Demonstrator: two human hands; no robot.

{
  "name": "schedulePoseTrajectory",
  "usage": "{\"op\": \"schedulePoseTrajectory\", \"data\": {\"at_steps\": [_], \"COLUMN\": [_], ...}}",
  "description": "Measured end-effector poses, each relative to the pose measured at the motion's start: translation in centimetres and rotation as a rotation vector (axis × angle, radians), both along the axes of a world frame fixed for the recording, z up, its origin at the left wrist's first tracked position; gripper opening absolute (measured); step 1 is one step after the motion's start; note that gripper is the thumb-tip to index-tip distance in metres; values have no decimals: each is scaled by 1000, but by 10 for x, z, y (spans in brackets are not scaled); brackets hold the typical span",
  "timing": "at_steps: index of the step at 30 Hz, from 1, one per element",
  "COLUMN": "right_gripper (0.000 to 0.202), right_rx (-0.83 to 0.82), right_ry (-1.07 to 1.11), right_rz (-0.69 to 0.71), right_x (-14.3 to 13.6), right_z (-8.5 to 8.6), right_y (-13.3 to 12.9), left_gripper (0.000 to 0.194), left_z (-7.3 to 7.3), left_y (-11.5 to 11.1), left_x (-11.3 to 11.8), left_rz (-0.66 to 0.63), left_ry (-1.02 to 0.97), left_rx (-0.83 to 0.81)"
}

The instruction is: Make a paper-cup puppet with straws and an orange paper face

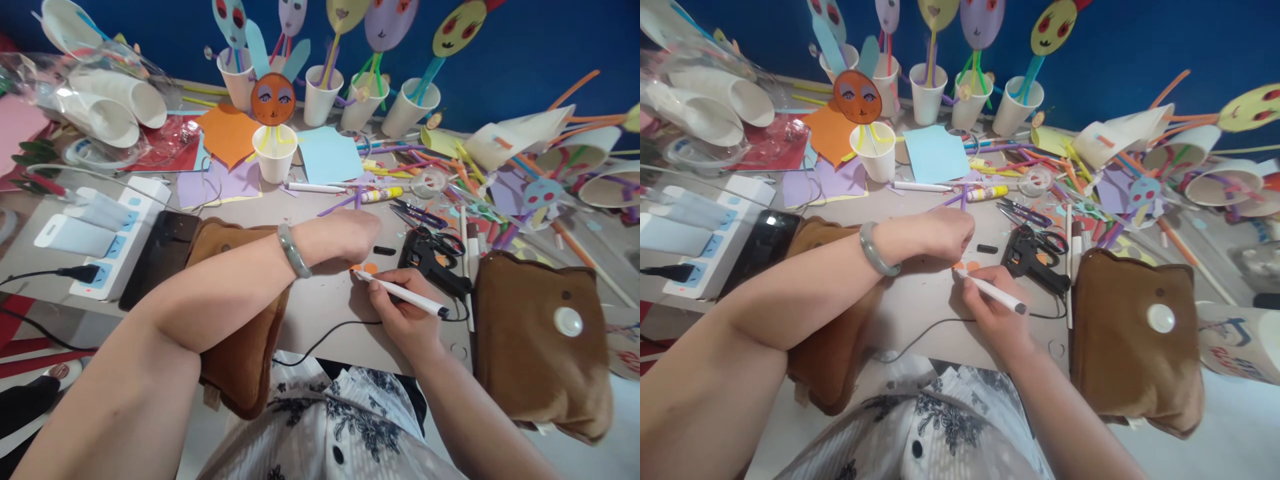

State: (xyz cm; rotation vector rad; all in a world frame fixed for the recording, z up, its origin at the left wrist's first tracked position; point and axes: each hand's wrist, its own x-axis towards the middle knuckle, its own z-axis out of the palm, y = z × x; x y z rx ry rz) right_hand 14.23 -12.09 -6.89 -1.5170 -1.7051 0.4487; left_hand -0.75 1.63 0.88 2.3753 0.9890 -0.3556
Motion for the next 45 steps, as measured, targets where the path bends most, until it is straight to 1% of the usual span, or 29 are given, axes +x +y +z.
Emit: {"op": "schedulePoseTrajectory", "data": {"at_steps": [6,13,15,20,23,25,28,31,37,40,43,45], "right_gripper": [16,17,16,17,19,20,22,20,15,16,19,20], "right_rx": [-6,12,23,26,8,3,3,8,42,24,-6,-12], "right_ry": [14,17,7,-28,-29,-31,-35,-40,-34,-15,3,1], "right_rz": [10,2,3,-23,-30,-34,-37,-36,-39,-46,-53,-55], "right_x": [-1,-2,-2,-1,-2,-2,-1,0,-1,-2,-1,-1], "right_z": [0,0,0,0,0,0,-2,-3,-2,-3,-4,-5], "right_y": [-1,1,1,1,0,0,0,0,1,0,0,0], "left_gripper": [33,31,31,37,40,38,33,34,35,36,32,30], "left_z": [4,-7,-8,2,6,4,-5,-9,-5,-4,-3,-1], "left_y": [-1,6,7,4,3,3,6,7,6,6,6,4], "left_x": [0,0,1,3,2,1,0,0,0,0,0,0], "left_rz": [5,13,23,73,70,54,45,51,28,43,73,58], "left_ry": [31,9,13,44,59,47,14,26,29,31,32,44], "left_rx": [-26,-100,-110,-142,-143,-138,-130,-137,-115,-125,-139,-128]}}
